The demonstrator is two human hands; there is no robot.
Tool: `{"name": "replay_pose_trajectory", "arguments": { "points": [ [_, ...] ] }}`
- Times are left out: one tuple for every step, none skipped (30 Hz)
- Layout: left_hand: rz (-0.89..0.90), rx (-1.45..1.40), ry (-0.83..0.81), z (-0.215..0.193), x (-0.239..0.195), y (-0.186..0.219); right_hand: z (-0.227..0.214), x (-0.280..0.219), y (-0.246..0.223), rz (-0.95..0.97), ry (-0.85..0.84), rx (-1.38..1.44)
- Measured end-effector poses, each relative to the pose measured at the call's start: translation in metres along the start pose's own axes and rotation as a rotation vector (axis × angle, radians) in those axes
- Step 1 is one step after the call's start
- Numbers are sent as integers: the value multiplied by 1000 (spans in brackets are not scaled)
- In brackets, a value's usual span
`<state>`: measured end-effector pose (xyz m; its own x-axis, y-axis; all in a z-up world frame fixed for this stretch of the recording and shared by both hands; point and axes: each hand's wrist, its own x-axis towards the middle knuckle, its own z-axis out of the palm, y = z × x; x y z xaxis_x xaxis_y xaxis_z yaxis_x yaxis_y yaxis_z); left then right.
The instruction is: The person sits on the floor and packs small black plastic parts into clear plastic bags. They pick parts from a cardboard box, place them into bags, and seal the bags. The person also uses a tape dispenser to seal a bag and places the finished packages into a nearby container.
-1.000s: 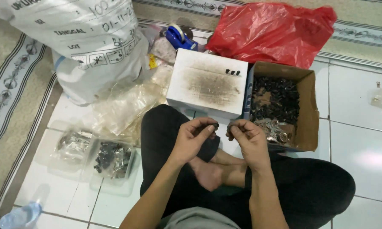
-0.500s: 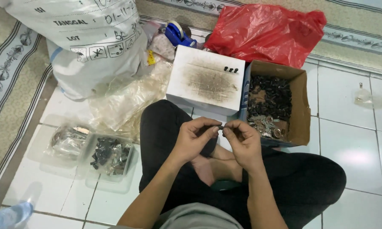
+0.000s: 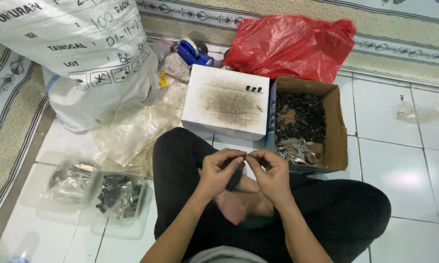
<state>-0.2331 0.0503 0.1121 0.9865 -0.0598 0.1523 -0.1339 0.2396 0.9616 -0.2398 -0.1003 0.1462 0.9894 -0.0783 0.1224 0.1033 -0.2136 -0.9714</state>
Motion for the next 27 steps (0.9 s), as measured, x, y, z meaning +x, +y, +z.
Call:
{"name": "replay_pose_trajectory", "arguments": {
  "points": [
    [-2,-2,3,0,1,-3,0,1,1,2,-3,-3],
    [-12,-12,9,1,4,-6,1,3,3,12,17,-15],
    [-22,-22,15,1,7,-10,2,5,5,22,36,-28],
    [-21,-26,15,0,12,-16,2,10,7,21,36,-31],
    [-57,-36,24,-1,16,-22,2,16,9,24,29,-42],
    [-94,-48,37,-2,20,-28,2,22,11,28,19,-54],
    [-94,-52,39,-2,29,-34,3,31,22,28,16,-58],
    [-98,-98,58,-2,38,-40,4,40,32,34,33,-14],
    [-103,-144,76,-2,47,-47,5,50,42,41,49,31],
    [-96,-150,82,-3,57,-44,6,59,44,35,42,24],
    [-79,-132,82,-5,68,-42,8,68,46,7,38,22],
    [-65,-112,88,-6,76,-40,9,75,48,-16,29,19],
    [-63,-119,99,-7,84,-38,9,84,43,-18,17,13],
    [-49,-119,89,-9,92,-36,10,91,38,-73,17,-29],
    [-34,-119,79,-10,100,-34,10,99,34,-129,17,-70],
    [-35,-125,86,-12,105,-35,11,106,30,-128,9,-75],
    [-30,-144,80,-14,110,-35,12,113,27,-176,-3,-130],
    [-27,-162,72,-16,115,-36,13,118,24,-222,-14,-184],
    [-30,-167,76,-17,120,-39,14,123,24,-219,-19,-189],
    [-26,-167,71,-19,123,-41,16,127,24,-246,-31,-230],
    [-21,-167,65,-20,126,-44,18,130,24,-273,-43,-272],
    [-30,-171,70,-21,127,-49,19,132,29,-264,-48,-276],
    [-48,-169,77,-22,129,-54,20,134,34,-250,-70,-285],
    [-61,-167,85,-22,133,-58,21,138,38,-242,-93,-295],
    [-65,-172,90,-23,138,-63,20,147,41,-238,-99,-299],
    [-87,-168,99,-23,142,-69,19,153,45,-215,-127,-292],
    [-109,-165,107,-23,145,-75,18,160,49,-191,-155,-286]
  ]
}}
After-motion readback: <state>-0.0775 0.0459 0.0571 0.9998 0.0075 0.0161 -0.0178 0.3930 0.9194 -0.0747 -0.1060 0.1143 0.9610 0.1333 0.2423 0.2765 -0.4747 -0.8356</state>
